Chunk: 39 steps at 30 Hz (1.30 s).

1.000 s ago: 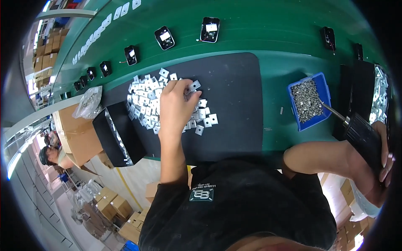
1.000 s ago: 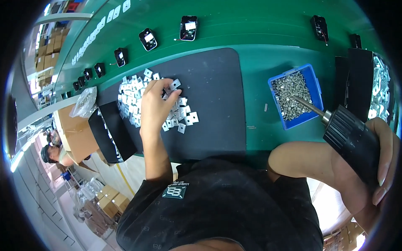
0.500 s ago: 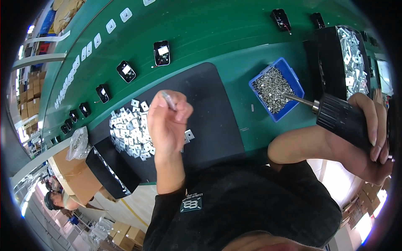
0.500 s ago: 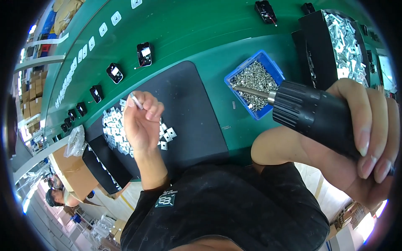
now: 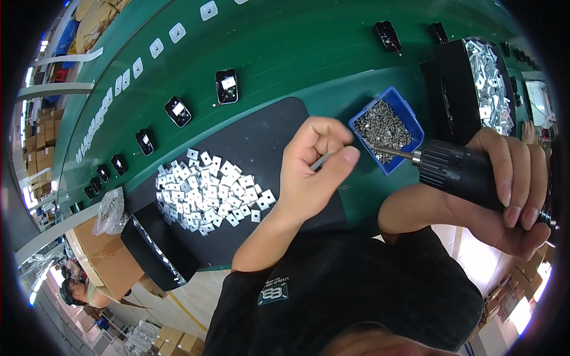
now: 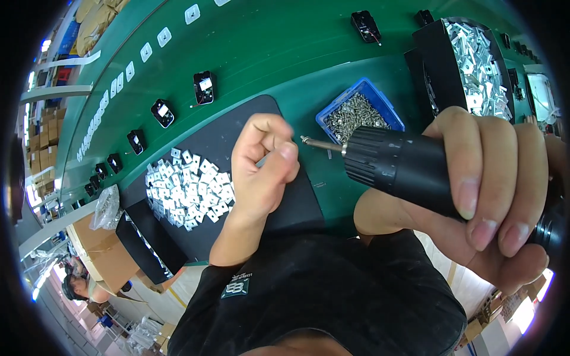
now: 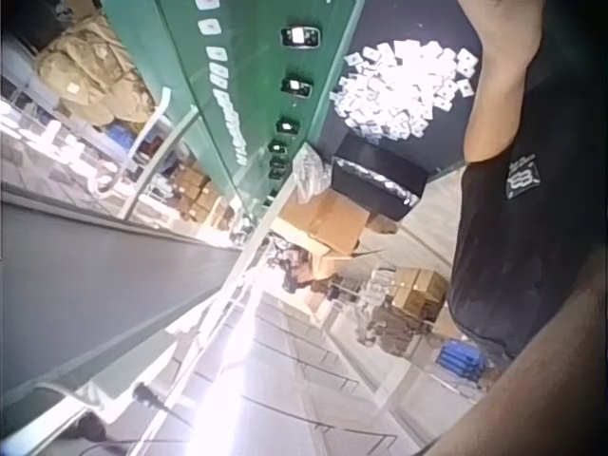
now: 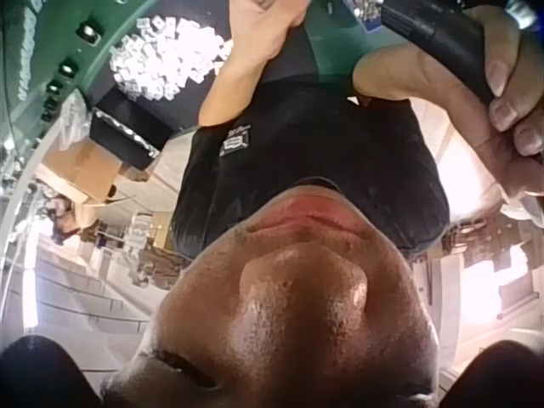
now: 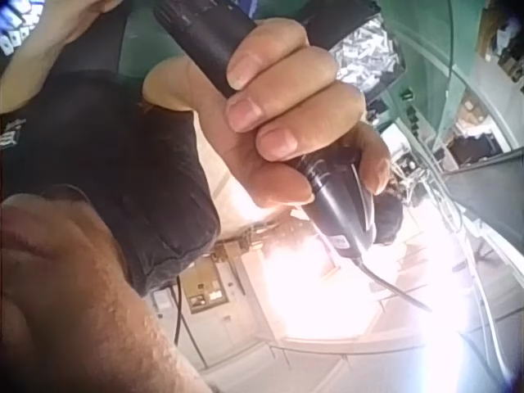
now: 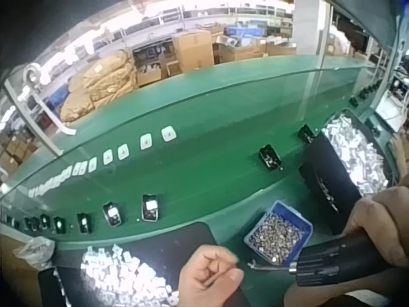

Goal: The person assembles electronic device components by securing metal parts and electronic modules into a housing with screws, using an electric screwdriver.

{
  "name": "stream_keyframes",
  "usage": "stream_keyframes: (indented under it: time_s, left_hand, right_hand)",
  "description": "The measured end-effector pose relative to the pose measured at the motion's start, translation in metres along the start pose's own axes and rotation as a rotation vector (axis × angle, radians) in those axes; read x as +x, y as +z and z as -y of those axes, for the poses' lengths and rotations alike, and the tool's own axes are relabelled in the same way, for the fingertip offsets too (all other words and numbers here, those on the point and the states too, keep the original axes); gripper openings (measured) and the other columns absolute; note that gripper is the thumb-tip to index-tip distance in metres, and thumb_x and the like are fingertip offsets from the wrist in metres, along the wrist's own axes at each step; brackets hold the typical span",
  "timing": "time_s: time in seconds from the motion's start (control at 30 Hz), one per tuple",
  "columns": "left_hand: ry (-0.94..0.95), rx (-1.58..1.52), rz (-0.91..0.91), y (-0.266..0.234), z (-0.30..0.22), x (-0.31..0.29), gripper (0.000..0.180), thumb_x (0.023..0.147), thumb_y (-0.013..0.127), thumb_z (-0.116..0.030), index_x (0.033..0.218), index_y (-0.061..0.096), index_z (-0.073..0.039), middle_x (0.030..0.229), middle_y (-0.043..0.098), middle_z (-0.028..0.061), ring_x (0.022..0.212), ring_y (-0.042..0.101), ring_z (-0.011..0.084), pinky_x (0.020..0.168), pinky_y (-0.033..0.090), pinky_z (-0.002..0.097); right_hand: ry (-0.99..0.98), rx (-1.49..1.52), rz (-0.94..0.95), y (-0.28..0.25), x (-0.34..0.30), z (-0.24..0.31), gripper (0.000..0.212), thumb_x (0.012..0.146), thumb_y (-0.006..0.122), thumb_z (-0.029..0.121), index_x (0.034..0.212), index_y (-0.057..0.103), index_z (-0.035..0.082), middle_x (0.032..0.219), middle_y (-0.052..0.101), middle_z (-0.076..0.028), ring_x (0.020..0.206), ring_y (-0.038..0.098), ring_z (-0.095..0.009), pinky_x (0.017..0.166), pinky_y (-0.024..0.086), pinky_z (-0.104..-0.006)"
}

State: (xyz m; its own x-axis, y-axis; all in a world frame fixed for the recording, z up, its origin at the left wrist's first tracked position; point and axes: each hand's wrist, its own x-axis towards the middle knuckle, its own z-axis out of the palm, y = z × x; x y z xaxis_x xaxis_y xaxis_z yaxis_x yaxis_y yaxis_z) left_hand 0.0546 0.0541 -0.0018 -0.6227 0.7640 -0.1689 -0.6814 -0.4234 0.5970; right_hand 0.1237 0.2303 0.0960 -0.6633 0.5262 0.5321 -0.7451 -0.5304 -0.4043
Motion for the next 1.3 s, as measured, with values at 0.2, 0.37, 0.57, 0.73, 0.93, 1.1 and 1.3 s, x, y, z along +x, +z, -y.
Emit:
stream_keyframes:
  time_s: [0.2, 0.37, 0.57, 0.73, 0.93, 1.1, 1.3]
  left_hand:
    - [0.554, 0.89, 0.026, 0.01, -0.01, 0.008, 0.025, 0.072, 0.071, 0.004, 0.097, 0.068, -0.002, 0.058, 0.045, -0.0022, 0.052, 0.042, 0.0039, 0.048, 0.032, 0.0193]
    - [0.562, 1.029, -0.011, 0.011, -0.019, 0.002, 0.023, 0.07, 0.071, 0.003, 0.093, 0.071, 0.0, 0.063, 0.051, 0.0007, 0.054, 0.042, 0.0065, 0.049, 0.032, 0.0208]
    - [0.879, 1.295, 0.002, 0.011, -0.023, 0.003, 0.03, 0.063, 0.075, 0.007, 0.092, 0.071, 0.002, 0.066, 0.057, 0.0049, 0.051, 0.047, 0.0103, 0.045, 0.035, 0.022]
    - [0.876, 1.359, 0.02, 0.011, -0.025, 0.003, 0.03, 0.062, 0.076, 0.002, 0.091, 0.07, 0.0, 0.067, 0.055, 0.0052, 0.054, 0.052, 0.0161, 0.046, 0.041, 0.0277]
    - [0.487, 1.399, -0.089, 0.014, -0.035, 0.011, 0.045, 0.061, 0.077, 0.0, 0.105, 0.067, -0.002, 0.062, 0.046, 0.0012, 0.052, 0.041, 0.0095, 0.049, 0.035, 0.0216]
    - [0.214, 1.33, -0.173, -0.017, -0.031, 0.011, 0.054, 0.073, 0.062, 0.005, 0.125, 0.054, -0.003, 0.091, 0.05, 0.0045, 0.065, 0.044, 0.0079, 0.055, 0.041, 0.0205]
    - [0.213, 1.188, -0.188, -0.045, -0.016, 0.007, 0.043, 0.076, 0.066, 0.01, 0.118, 0.058, 0.002, 0.096, 0.062, 0.0083, 0.076, 0.057, 0.0069, 0.066, 0.049, 0.019]
  right_hand:
    - [-0.053, 0.065, 0.015, 0.004, -0.001, -0.012, 0.022, 0.066, 0.073, 0.016, 0.064, 0.051, 0.015, 0.065, 0.057, 0.006, 0.057, 0.058, -0.005, 0.065, 0.048, -0.0215]
    - [-0.098, 0.129, 0.02, 0.002, -0.004, -0.024, 0.024, 0.066, 0.075, 0.016, 0.064, 0.052, 0.015, 0.066, 0.057, 0.005, 0.058, 0.059, -0.006, 0.065, 0.048, -0.0221]
    - [-0.119, 0.158, 0.024, -0.003, -0.007, -0.029, 0.024, 0.067, 0.076, 0.016, 0.065, 0.052, 0.014, 0.067, 0.057, 0.004, 0.058, 0.059, -0.007, 0.066, 0.048, -0.0225]
    - [-0.068, 0.079, 0.097, -0.006, -0.004, -0.025, 0.023, 0.068, 0.076, 0.016, 0.075, 0.055, 0.011, 0.068, 0.057, 0.004, 0.059, 0.059, -0.008, 0.066, 0.048, -0.0225]
    - [-0.019, -0.075, 0.122, -0.014, 0.001, -0.015, 0.031, 0.066, 0.075, 0.016, 0.089, 0.055, 0.01, 0.068, 0.057, 0.004, 0.06, 0.059, -0.007, 0.068, 0.047, -0.0216]
    - [0.045, -0.102, 0.134, -0.021, -0.002, -0.006, 0.02, 0.063, 0.073, 0.018, 0.073, 0.056, 0.014, 0.068, 0.057, 0.005, 0.06, 0.058, -0.004, 0.069, 0.046, -0.0192]
    - [0.058, -0.085, 0.075, -0.054, -0.01, 0.019, 0.023, 0.065, 0.073, 0.017, 0.079, 0.055, 0.013, 0.069, 0.056, 0.005, 0.061, 0.057, -0.005, 0.069, 0.045, -0.02]
